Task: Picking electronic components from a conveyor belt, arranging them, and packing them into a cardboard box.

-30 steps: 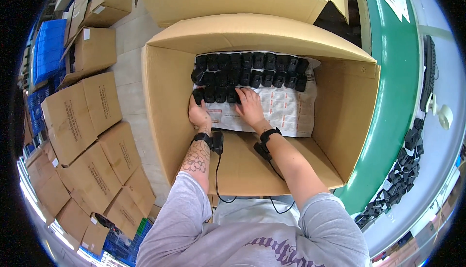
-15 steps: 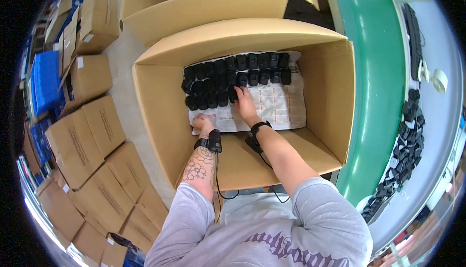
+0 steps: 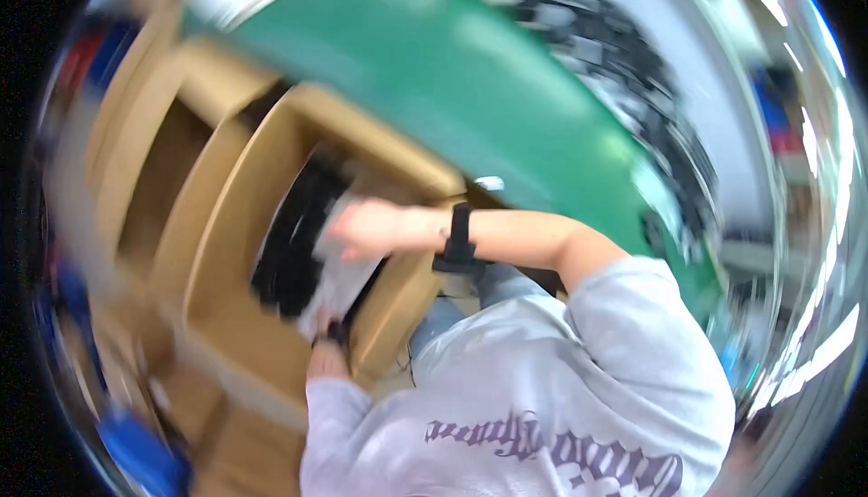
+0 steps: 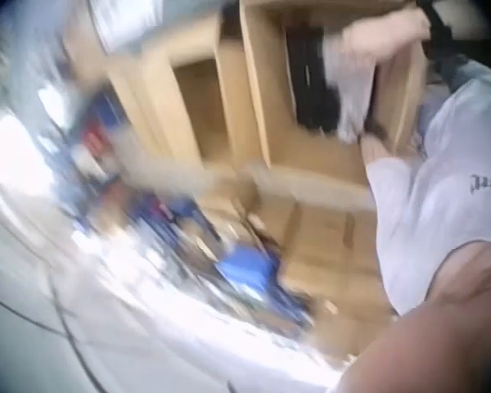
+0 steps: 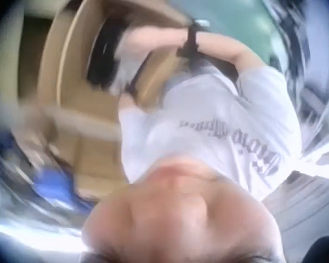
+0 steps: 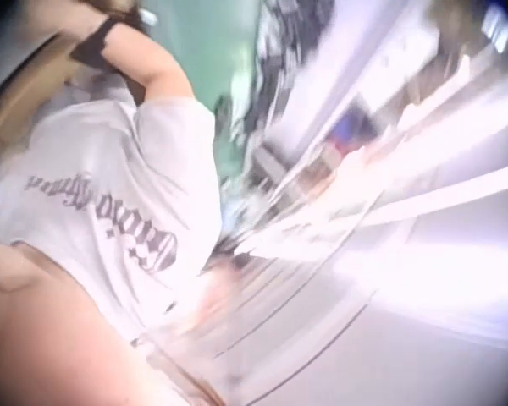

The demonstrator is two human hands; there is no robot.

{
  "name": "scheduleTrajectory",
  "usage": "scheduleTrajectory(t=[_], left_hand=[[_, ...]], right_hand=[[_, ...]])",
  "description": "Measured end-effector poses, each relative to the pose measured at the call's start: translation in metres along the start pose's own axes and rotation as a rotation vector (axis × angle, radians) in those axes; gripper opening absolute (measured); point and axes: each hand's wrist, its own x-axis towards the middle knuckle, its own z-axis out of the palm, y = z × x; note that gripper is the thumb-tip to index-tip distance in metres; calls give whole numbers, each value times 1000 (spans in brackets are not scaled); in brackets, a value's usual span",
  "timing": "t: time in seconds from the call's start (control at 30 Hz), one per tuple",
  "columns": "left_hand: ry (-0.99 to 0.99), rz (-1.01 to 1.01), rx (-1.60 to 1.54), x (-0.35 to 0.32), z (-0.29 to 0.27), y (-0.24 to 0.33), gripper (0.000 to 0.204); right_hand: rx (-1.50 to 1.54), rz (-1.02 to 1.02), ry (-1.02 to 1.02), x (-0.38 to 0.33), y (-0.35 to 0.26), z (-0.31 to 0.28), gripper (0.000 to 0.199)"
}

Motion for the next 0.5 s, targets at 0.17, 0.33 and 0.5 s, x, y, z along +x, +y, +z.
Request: scheduleTrajectory(t=[0.17,0.33,0.5], left_hand=[[-266,310,285,-140,-123,50,39],[175,586,1044,-353,65,226,39],[-554,1453,962,-446,364,174,36]], right_hand=[[707,331,561,-226,-37,-47,35],[594,1303,1345,-515,48,145,50],[161,1660,1440,-634,94,266,70]])
